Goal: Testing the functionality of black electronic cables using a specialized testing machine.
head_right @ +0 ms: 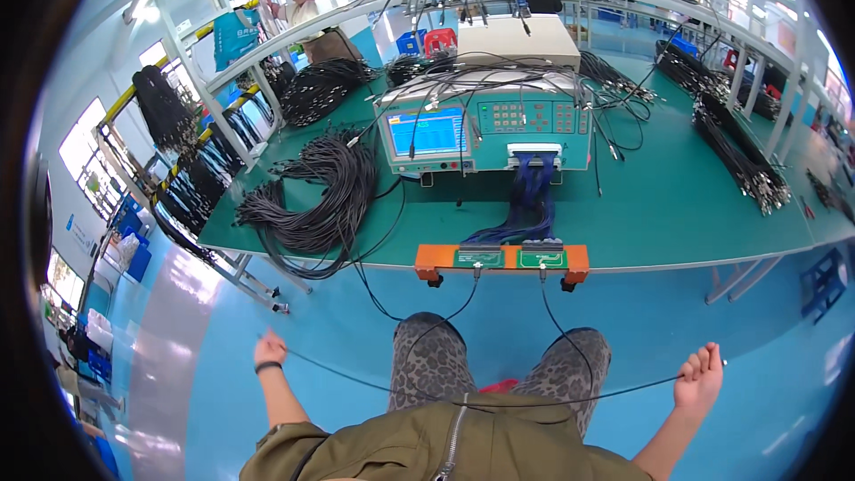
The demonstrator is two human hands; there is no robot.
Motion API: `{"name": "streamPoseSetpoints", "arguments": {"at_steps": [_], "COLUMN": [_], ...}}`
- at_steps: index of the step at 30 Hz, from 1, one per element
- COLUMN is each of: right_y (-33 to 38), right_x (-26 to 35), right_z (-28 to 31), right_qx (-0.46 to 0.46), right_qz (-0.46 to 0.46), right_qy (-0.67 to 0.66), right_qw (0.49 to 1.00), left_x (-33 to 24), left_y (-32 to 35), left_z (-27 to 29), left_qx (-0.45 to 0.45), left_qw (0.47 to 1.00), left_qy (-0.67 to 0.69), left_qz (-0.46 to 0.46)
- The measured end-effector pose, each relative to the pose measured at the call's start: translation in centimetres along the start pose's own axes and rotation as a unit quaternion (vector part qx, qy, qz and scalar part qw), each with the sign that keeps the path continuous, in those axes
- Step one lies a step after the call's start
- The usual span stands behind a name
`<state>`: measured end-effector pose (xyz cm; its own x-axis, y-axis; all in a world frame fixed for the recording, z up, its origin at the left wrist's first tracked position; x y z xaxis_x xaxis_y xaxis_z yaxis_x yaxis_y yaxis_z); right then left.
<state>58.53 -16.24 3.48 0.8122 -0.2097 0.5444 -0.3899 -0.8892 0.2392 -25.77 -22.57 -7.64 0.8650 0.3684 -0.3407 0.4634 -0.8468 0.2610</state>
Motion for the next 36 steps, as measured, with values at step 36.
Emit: {"name": "streamPoseSetpoints", "arguments": {"at_steps": [36], "right_y": [-5.9], "right_x": [-24.1], "right_z": [-10.1], "right_qx": [0.194], "right_qz": [-0.166], "right_qy": [0.461], "right_qw": [0.850], "left_x": [32.5], "left_y": [2.3], "left_z": [-17.1], "left_qx": [0.238], "left_qw": [0.848], "left_qy": [-0.472], "left_qz": [0.027]}}
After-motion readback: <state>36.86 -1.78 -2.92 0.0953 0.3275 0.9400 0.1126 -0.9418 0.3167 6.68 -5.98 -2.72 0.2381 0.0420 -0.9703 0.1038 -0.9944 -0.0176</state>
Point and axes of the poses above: each hand's wrist, its own y-axis away from the middle knuckle, its own z-axis out of the back of the hand, x = y × z, the point moved 3 cm from there along -y, towards the middle knuckle, and after that the axes turned 9 degrees about y, right-handed, at the moved point
